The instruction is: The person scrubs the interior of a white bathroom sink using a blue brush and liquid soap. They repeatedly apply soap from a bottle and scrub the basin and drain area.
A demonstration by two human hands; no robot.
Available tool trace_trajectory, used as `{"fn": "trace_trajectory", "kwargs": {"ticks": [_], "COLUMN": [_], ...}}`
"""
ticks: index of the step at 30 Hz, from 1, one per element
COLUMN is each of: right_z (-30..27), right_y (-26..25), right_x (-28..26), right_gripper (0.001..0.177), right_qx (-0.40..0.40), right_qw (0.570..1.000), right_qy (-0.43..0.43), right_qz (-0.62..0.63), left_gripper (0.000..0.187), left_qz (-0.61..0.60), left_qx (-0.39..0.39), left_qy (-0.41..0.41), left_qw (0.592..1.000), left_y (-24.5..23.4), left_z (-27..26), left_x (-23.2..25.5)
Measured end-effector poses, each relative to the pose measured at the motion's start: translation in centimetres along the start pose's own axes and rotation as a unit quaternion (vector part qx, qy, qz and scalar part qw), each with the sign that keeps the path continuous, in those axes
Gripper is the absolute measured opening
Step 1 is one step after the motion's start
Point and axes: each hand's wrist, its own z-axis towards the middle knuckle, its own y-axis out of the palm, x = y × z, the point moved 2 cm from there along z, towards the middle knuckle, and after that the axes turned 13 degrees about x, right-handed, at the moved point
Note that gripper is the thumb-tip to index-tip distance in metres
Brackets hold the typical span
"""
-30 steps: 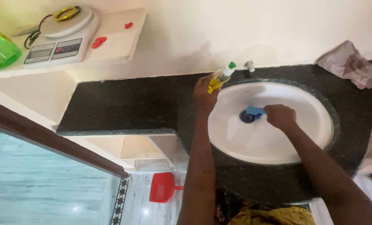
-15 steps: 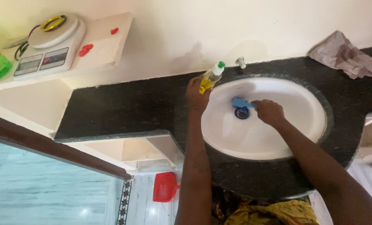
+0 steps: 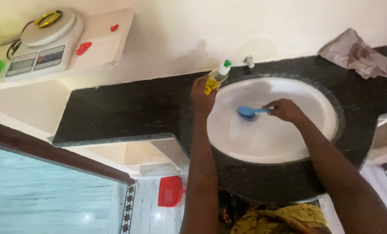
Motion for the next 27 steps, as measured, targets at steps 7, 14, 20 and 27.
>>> {"fn": "trace_trajectory", "kwargs": {"ticks": [7, 14, 20, 27], "right_z": [1.3, 1.3, 3.2, 2.2], "right_y": [1.1, 4.9, 2.8, 2.6], "right_x": [1.2, 1.8, 4.8, 4.1], "right_gripper": [0.032, 0.038, 0.034, 0.037], "right_qx": [0.006, -0.185, 0.022, 0.018], "right_qw": [0.998, 0.944, 0.984, 0.985], "right_qy": [0.057, 0.022, 0.074, 0.069], "right_qz": [0.027, 0.271, 0.162, 0.157], "left_gripper": [0.059, 0.058, 0.059, 0.056], "left_qz": [0.009, 0.016, 0.024, -0.003], "left_qx": [-0.01, -0.026, -0.016, -0.007], "left_qy": [0.006, -0.032, -0.016, 0.004], "left_qw": [1.0, 0.999, 0.999, 1.0], "left_y": [-0.1, -0.1, -0.2, 0.0], "left_z": [0.7, 0.4, 0.6, 0.3], "left_x": [0.2, 0.3, 0.7, 0.7]}}
